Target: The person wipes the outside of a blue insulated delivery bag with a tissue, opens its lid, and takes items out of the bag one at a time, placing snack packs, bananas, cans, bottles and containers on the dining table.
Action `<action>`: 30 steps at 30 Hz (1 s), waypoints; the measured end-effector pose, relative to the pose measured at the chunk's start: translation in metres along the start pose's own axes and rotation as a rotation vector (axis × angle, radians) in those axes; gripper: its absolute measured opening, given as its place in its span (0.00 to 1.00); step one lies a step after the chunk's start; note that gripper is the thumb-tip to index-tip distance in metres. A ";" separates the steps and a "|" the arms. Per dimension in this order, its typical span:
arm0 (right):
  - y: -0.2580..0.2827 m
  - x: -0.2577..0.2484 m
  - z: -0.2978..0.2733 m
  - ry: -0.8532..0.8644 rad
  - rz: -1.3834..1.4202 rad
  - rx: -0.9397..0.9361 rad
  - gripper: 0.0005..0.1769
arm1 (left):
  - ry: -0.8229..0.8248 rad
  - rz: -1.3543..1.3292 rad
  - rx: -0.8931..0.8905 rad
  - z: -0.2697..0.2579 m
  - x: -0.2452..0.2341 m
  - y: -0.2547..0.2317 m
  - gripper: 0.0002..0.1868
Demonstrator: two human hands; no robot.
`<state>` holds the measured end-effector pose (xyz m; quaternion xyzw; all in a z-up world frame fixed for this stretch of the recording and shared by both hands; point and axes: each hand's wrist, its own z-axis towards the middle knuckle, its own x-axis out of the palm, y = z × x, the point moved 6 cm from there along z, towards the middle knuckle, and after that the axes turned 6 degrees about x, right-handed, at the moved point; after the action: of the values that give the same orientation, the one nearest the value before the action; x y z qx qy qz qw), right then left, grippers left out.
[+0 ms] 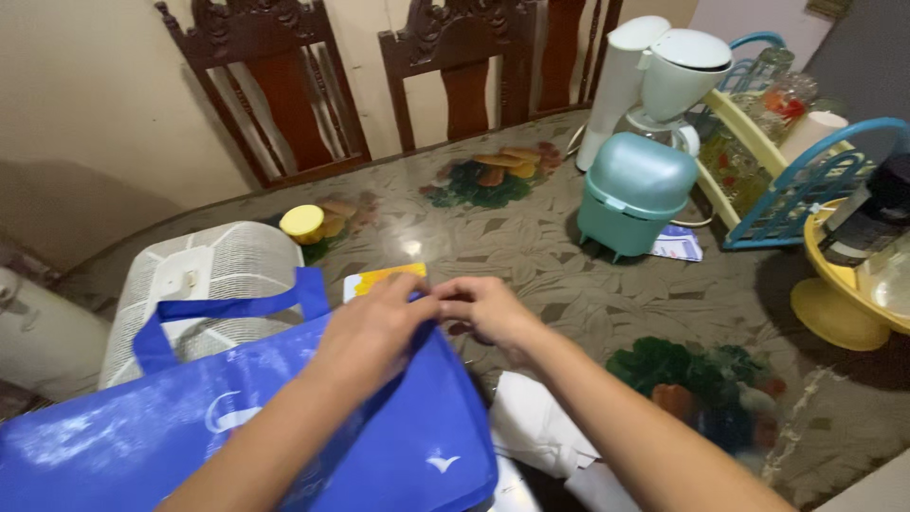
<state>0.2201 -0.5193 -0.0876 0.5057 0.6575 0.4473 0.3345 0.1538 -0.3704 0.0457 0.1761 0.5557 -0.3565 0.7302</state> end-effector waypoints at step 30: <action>0.073 0.018 -0.056 -0.251 -1.138 -0.813 0.07 | 0.193 0.067 -0.085 0.032 0.030 0.047 0.12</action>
<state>0.1919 -0.5096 0.0019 -0.0334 0.5571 0.3515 0.7516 0.2137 -0.3689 0.0214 0.1971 0.6316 -0.2894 0.6917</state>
